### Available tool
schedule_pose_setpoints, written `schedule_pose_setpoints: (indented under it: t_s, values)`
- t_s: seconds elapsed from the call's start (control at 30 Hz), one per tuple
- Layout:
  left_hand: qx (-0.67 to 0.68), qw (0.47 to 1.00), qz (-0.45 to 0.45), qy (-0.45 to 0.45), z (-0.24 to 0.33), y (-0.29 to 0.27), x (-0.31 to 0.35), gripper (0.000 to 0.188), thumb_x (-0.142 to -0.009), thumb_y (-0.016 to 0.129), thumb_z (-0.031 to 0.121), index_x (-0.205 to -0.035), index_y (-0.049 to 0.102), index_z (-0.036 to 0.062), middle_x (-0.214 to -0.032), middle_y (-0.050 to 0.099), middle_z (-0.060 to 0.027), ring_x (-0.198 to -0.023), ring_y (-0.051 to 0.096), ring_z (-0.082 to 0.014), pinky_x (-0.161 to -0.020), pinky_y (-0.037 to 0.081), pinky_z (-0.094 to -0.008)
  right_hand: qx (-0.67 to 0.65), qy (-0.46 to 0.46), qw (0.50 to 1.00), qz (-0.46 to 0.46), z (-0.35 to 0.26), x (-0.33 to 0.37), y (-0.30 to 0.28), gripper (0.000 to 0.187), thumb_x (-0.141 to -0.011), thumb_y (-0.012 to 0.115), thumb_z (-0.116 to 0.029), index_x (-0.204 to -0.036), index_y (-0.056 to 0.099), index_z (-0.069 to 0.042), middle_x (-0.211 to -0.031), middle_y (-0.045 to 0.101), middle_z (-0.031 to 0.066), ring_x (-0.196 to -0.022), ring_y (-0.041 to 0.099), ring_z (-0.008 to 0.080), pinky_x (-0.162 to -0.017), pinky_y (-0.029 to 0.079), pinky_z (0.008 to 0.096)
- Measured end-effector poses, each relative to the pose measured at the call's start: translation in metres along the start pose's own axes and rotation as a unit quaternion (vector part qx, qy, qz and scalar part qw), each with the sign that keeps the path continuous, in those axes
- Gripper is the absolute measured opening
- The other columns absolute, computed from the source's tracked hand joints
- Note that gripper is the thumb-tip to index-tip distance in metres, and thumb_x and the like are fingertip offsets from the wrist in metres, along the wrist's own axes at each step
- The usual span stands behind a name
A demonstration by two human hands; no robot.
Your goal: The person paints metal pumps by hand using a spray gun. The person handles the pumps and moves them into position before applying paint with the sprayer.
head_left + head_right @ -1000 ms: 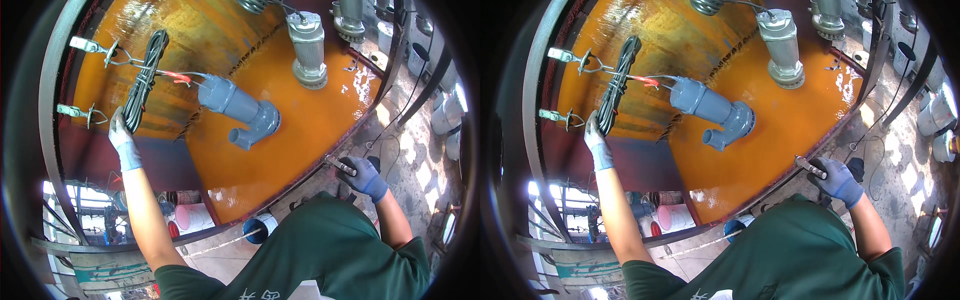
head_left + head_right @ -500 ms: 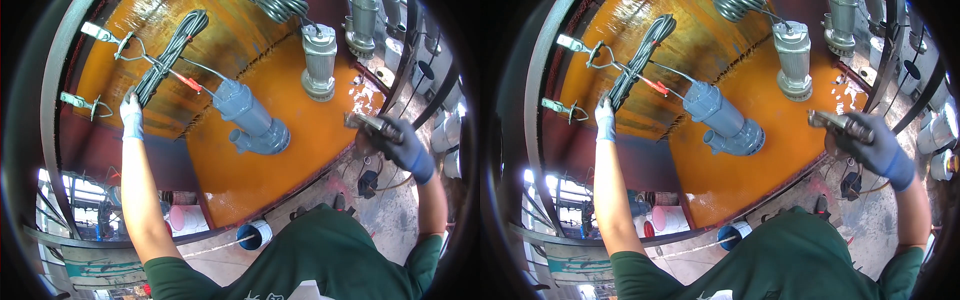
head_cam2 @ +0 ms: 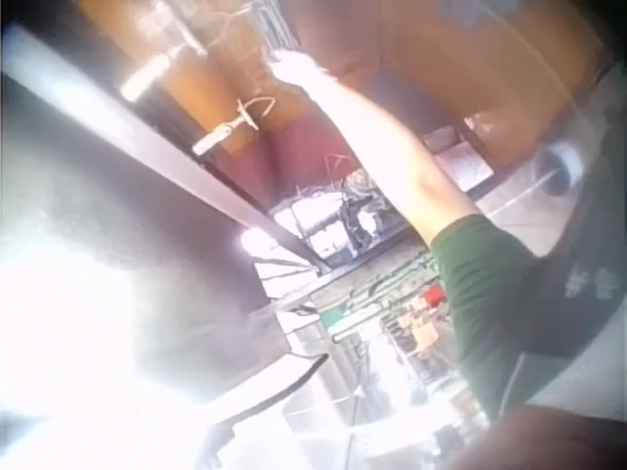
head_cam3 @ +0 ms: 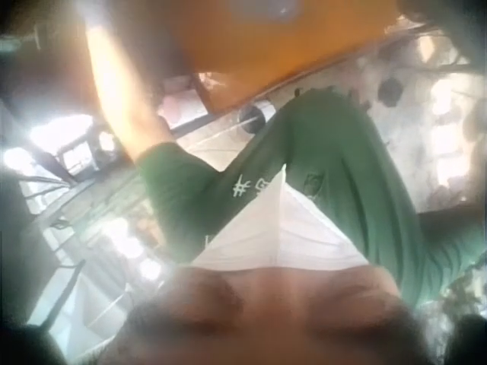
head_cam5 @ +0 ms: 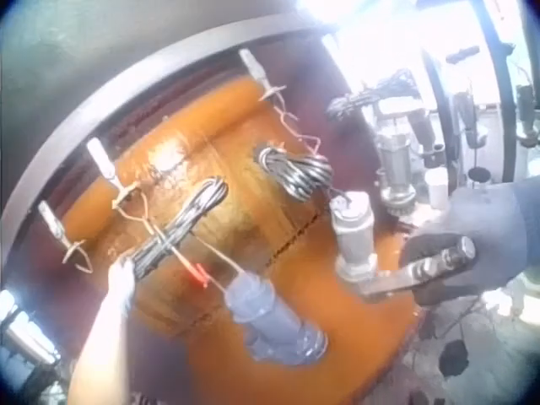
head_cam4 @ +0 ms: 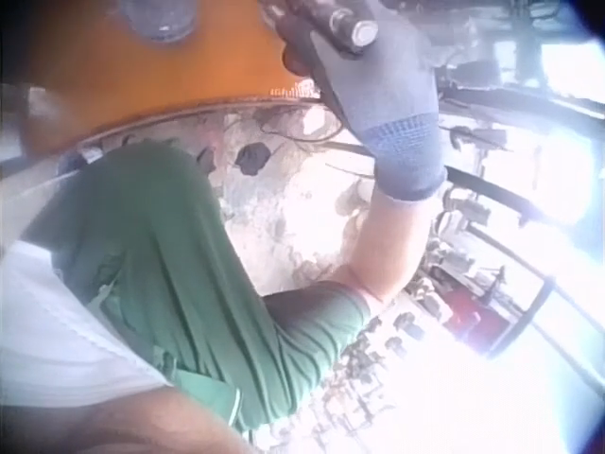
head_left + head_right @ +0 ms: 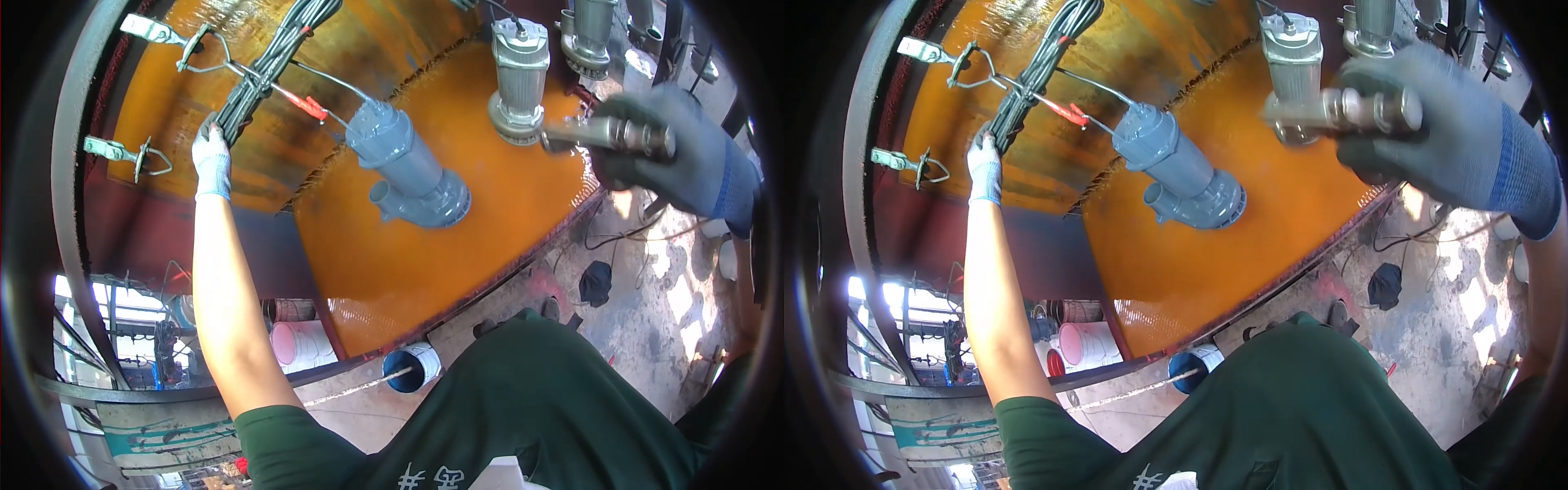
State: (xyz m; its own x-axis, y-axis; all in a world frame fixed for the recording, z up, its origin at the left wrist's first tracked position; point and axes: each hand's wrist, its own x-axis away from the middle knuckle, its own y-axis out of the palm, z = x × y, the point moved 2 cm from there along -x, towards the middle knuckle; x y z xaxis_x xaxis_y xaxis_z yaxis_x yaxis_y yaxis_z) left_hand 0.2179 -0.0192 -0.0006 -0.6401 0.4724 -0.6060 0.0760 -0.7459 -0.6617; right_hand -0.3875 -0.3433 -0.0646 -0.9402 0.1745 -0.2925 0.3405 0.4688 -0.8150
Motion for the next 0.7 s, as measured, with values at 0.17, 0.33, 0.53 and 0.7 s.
schedule_pose_setpoints:
  t_s: [0.17, 0.33, 0.53, 0.7]
  values:
    - [-0.021, 0.999, 0.009, 0.038, 0.019, 0.002, 0.013, 0.038, -0.108, 0.052, 0.020, -0.136, 0.067, 0.0001, -0.123, 0.073, -0.0189, -0.111, 0.069, -0.0254, -0.101, 0.051, -0.0368, -0.038, -0.113, 0.988, 0.102, -0.013, 0.001, 0.016, 0.054, -0.095, 0.082, -0.020, -0.140, 0.059, 0.000, -0.111, 0.070, 0.0138, -0.097, 0.072, 0.0226, -0.086, 0.060, 0.0365]
    - [-0.059, 0.997, 0.025, 0.051, 0.017, -0.005, 0.013, 0.028, -0.105, 0.054, 0.018, -0.119, 0.070, 0.0003, -0.111, 0.074, -0.0159, -0.100, 0.068, -0.0239, -0.095, 0.052, -0.0377, 0.021, -0.106, 0.990, -0.091, -0.012, 0.022, 0.059, 0.039, -0.086, 0.087, -0.013, -0.118, 0.066, -0.003, -0.084, 0.070, 0.0105, -0.074, 0.071, 0.0305, -0.070, 0.055, 0.0410]
    - [-0.043, 0.998, 0.044, 0.032, 0.016, -0.013, 0.029, 0.025, -0.104, 0.054, 0.017, -0.115, 0.067, -0.0012, -0.095, 0.070, -0.0102, -0.084, 0.063, -0.0177, -0.082, 0.053, -0.0348, -0.224, 0.096, 0.970, 0.002, 0.000, 0.025, 0.098, 0.024, -0.092, 0.080, -0.020, -0.104, 0.065, -0.005, -0.083, 0.068, 0.0164, -0.082, 0.071, 0.0387, -0.071, 0.054, 0.0457]
    - [-0.096, 0.992, 0.076, 0.035, 0.027, -0.016, 0.045, 0.027, -0.103, 0.056, 0.020, -0.115, 0.067, -0.0014, -0.098, 0.072, -0.0157, -0.089, 0.068, -0.0253, -0.087, 0.054, -0.0397, -0.079, 0.007, 0.986, -0.143, 0.022, 0.045, 0.149, 0.034, -0.090, 0.082, -0.031, -0.110, 0.067, -0.007, -0.087, 0.069, 0.0177, -0.088, 0.070, 0.0394, -0.078, 0.056, 0.0480]
